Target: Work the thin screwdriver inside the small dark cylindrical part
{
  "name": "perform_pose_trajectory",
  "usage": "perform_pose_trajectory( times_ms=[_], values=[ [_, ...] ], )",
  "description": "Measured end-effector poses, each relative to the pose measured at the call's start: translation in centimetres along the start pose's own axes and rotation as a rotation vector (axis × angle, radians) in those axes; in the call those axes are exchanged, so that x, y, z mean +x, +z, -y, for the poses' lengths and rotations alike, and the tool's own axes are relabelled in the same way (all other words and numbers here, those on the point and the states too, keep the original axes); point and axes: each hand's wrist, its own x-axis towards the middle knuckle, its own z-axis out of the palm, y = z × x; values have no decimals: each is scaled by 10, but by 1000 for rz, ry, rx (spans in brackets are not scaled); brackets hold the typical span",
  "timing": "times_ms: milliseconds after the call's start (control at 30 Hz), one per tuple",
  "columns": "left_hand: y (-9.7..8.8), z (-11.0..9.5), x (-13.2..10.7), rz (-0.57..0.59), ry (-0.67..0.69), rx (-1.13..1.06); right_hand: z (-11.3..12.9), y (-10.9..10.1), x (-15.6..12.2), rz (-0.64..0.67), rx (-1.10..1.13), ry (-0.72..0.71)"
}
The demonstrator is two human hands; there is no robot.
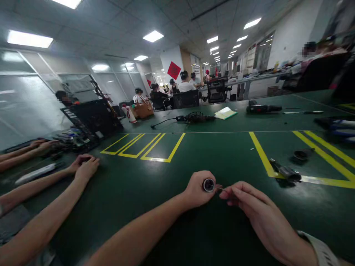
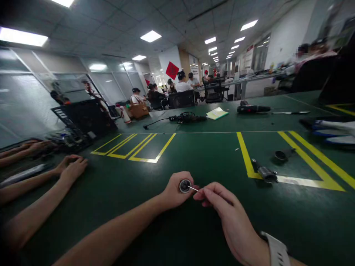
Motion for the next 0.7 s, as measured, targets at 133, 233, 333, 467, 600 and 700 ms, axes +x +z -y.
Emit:
perform_pose_trajectory(
  times_ms=[133, 233, 333, 467, 600, 700],
  values=[
    [-2, -2, 0, 10, -4, 88, -2, -3, -4, -57, -216, -86],
    [-4, -2, 0, 51, 1, 179, 2, -3, -4, -55, -368, -116],
    [-6, -4, 1, 117, 14, 237, 6, -5, -1, -59, -290, -75],
    [-7, -6, 2, 135, 18, 226, 5, -9, 7, -64, 42, 44],
    [-6, -5, 3, 112, 2, 190, 1, -12, 10, -85, 155, 78],
    [-5, -2, 3, 85, -40, 213, 0, -12, 9, -95, 116, 28]
  ],
)
